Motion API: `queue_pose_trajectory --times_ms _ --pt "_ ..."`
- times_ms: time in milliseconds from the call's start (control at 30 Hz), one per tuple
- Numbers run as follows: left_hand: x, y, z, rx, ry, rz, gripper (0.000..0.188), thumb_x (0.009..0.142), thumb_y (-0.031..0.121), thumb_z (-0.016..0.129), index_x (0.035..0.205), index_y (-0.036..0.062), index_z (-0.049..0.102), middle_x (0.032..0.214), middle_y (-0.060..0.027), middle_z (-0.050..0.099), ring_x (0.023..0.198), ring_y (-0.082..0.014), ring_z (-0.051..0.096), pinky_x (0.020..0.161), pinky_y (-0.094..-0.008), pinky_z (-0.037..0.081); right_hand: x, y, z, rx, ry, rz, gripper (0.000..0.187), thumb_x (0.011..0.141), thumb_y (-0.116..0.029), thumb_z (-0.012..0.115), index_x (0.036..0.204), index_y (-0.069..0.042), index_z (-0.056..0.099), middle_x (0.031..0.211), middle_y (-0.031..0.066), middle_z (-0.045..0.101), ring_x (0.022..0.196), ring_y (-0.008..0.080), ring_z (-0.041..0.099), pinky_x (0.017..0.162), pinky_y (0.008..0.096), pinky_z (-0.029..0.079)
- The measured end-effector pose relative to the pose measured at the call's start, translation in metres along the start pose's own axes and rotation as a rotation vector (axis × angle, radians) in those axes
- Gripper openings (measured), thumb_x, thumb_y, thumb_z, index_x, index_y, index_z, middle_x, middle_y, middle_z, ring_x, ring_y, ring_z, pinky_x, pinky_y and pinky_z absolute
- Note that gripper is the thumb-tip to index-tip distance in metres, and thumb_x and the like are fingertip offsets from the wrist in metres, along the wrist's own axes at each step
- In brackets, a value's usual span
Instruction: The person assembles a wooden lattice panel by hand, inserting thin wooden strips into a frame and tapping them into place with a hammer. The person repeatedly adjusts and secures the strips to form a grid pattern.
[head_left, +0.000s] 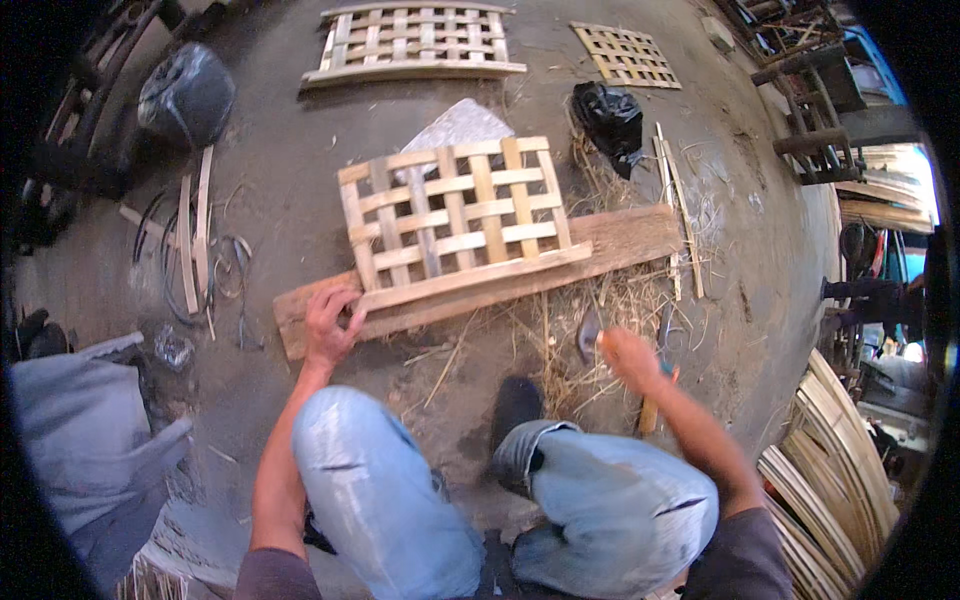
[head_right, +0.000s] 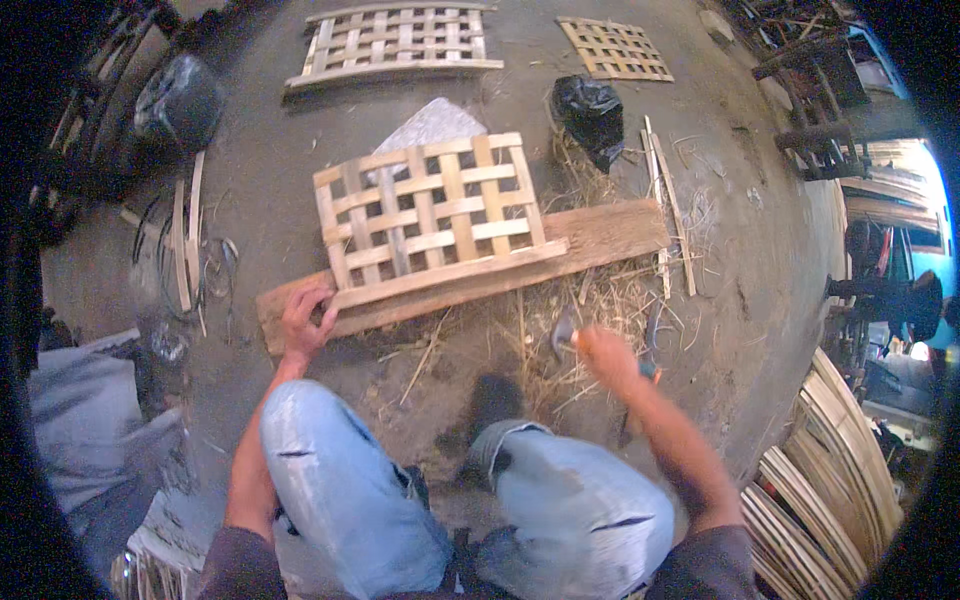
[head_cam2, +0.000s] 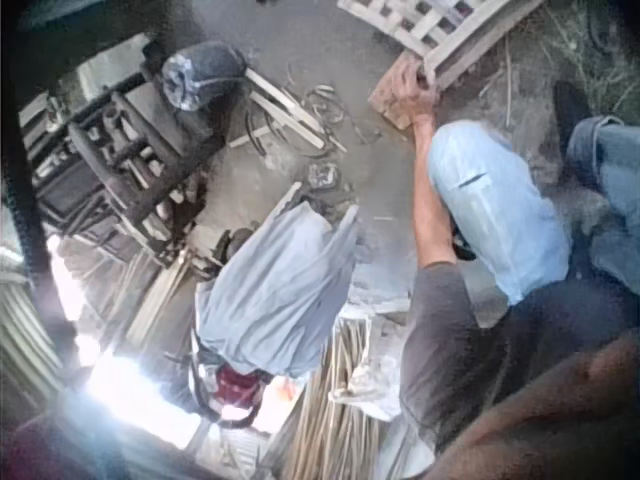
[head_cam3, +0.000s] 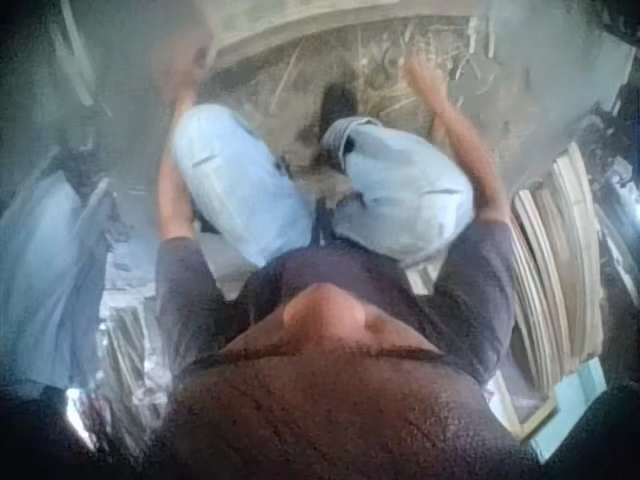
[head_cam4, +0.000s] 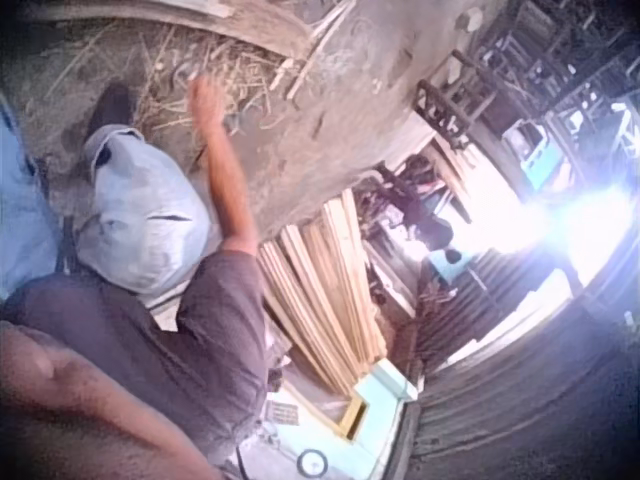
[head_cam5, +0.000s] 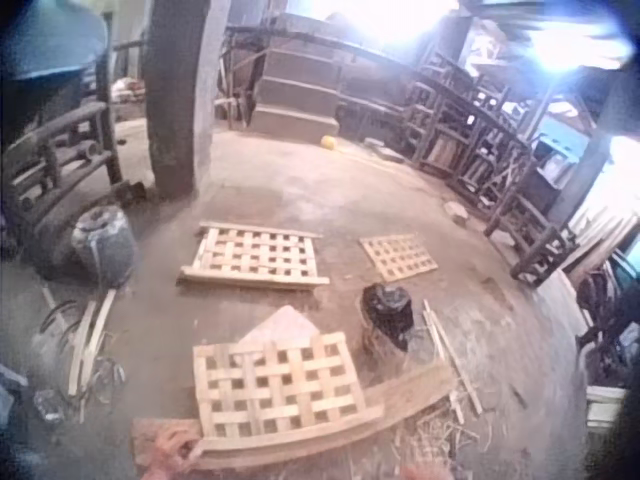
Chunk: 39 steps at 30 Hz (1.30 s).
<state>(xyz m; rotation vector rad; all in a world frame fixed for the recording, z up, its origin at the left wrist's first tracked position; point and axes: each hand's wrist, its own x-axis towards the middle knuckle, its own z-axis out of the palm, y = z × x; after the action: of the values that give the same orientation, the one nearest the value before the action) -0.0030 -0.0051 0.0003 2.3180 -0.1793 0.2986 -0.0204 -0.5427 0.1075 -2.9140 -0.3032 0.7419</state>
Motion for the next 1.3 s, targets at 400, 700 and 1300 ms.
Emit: queue_pose_trajectory --times_ms 400,700,1300 --pt "0.140 0.037 -0.101 0.332 -0.455 0.233 0.020 0.079 0.010 0.076 0.097 0.0073 0.068 0.106 -0.0094 0.067 0.102 -0.0284 0.064 0.088 -0.0405 0.052 0.060 0.015 0.009 0.246 0.627 -0.204 0.021 0.080 -0.008 0.076 0.099 -0.005 0.066 0.094 0.0117 0.062 0.089 0.0316 0.061 0.077 0.0408 0.052" --pt "0.175 0.127 0.042 0.081 -0.498 0.437 0.031 0.071 0.011 0.079 0.101 0.0112 0.071 0.108 -0.0094 0.070 0.103 -0.0289 0.066 0.089 -0.0417 0.054 0.164 0.022 -0.015 0.107 0.570 -0.722 0.017 0.076 -0.011 0.070 0.090 -0.008 0.063 0.094 0.0077 0.061 0.090 0.0265 0.062 0.077 0.0371 0.054" --pt "-0.016 0.229 0.170 -0.407 -0.498 0.148 0.037 0.081 0.017 0.069 0.117 0.0095 0.066 0.112 -0.0093 0.066 0.102 -0.0292 0.065 0.087 -0.0432 0.053 0.361 0.122 -0.119 0.020 0.567 -0.130 0.009 0.081 -0.005 0.063 0.082 -0.004 0.071 0.082 0.0230 0.067 0.079 0.0418 0.067 0.067 0.0473 0.053"
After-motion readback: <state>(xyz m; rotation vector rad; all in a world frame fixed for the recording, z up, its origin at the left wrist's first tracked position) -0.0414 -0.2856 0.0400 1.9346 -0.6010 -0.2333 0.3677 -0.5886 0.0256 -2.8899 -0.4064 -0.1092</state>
